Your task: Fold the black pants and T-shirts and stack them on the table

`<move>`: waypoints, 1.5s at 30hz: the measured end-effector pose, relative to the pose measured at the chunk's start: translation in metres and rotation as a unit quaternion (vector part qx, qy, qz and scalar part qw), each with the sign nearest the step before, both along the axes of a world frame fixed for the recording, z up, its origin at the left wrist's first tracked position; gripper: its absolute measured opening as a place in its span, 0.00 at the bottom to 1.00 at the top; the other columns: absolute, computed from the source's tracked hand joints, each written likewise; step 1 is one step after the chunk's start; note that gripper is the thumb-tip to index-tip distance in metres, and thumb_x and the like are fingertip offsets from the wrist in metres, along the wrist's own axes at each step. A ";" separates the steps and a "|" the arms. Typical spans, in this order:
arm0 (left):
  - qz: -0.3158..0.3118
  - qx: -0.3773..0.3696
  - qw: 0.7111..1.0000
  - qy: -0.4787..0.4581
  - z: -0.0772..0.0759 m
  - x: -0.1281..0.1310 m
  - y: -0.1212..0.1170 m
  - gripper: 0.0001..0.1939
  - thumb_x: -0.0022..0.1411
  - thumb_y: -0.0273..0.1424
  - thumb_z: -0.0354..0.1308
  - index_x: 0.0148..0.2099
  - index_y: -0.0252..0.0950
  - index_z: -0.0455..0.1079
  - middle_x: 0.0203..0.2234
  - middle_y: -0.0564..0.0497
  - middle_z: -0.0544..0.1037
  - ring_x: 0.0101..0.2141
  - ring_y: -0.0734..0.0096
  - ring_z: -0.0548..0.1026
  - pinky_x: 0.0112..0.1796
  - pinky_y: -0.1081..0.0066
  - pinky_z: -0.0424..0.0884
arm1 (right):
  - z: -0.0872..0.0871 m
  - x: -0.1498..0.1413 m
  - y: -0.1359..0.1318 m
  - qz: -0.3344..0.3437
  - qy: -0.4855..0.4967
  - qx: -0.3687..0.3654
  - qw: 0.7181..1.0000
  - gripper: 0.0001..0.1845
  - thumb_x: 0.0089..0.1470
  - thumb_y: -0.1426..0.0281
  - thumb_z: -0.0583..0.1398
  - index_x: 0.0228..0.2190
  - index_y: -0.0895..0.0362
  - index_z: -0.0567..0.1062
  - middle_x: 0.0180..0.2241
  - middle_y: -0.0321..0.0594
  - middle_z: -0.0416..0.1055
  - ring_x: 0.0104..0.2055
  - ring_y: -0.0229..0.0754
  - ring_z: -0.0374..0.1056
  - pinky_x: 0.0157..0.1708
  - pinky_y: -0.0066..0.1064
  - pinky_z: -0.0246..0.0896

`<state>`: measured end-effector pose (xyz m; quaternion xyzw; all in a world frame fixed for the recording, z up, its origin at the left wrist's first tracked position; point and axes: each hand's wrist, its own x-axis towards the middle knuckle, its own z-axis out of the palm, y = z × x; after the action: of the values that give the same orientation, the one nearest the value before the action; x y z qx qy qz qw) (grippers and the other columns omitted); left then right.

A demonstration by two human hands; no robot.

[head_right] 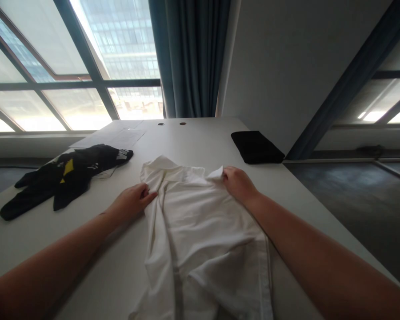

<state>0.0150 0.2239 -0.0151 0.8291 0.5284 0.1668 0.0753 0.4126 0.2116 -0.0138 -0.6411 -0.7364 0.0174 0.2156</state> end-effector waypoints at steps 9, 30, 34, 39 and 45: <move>0.147 -0.007 0.989 0.003 -0.011 -0.044 0.041 0.17 0.66 0.50 0.58 0.38 0.42 0.66 0.25 0.52 0.76 0.27 0.61 0.74 0.29 0.68 0.63 | 0.006 0.039 0.012 -0.144 -0.103 -0.136 0.975 0.13 0.56 0.73 0.58 0.33 0.59 0.85 0.35 0.54 0.82 0.40 0.55 0.77 0.39 0.38 0.64; -0.135 0.055 0.989 0.007 0.007 -0.047 0.031 0.20 0.74 0.41 0.50 0.32 0.40 0.74 0.44 0.46 0.83 0.46 0.58 0.78 0.54 0.56 0.68 | -0.005 -0.006 0.000 0.161 -0.118 -0.088 0.976 0.17 0.71 0.62 0.50 0.39 0.56 0.75 0.38 0.48 0.77 0.41 0.50 0.72 0.47 0.41 0.63; -0.027 0.101 0.994 -0.029 -0.015 -0.049 0.039 0.12 0.68 0.40 0.56 0.46 0.39 0.74 0.55 0.39 0.77 0.53 0.50 0.75 0.57 0.52 0.69 | -0.007 -0.005 -0.001 0.152 -0.134 -0.081 0.976 0.16 0.72 0.64 0.50 0.38 0.56 0.74 0.37 0.49 0.78 0.39 0.50 0.73 0.44 0.39 0.60; 0.114 0.053 0.988 -0.094 -0.030 -0.046 0.049 0.27 0.64 0.43 0.59 0.60 0.35 0.67 0.64 0.31 0.68 0.64 0.40 0.67 0.63 0.44 0.61 | -0.002 -0.007 -0.006 0.149 -0.100 -0.093 0.979 0.15 0.70 0.63 0.51 0.36 0.55 0.73 0.36 0.47 0.78 0.37 0.49 0.73 0.40 0.36 0.59; 0.082 -0.036 0.979 -0.183 -0.016 -0.048 0.048 0.16 0.59 0.48 0.64 0.38 0.41 0.71 0.41 0.45 0.81 0.49 0.48 0.77 0.55 0.53 0.69 | 0.000 -0.006 -0.007 0.152 -0.057 -0.093 0.982 0.15 0.68 0.62 0.53 0.35 0.55 0.74 0.35 0.46 0.78 0.37 0.48 0.72 0.40 0.36 0.59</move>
<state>-0.0331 0.2720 -0.0307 0.7352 0.5771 0.3024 0.1871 0.4065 0.2042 -0.0140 -0.5388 -0.8316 0.0819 0.1069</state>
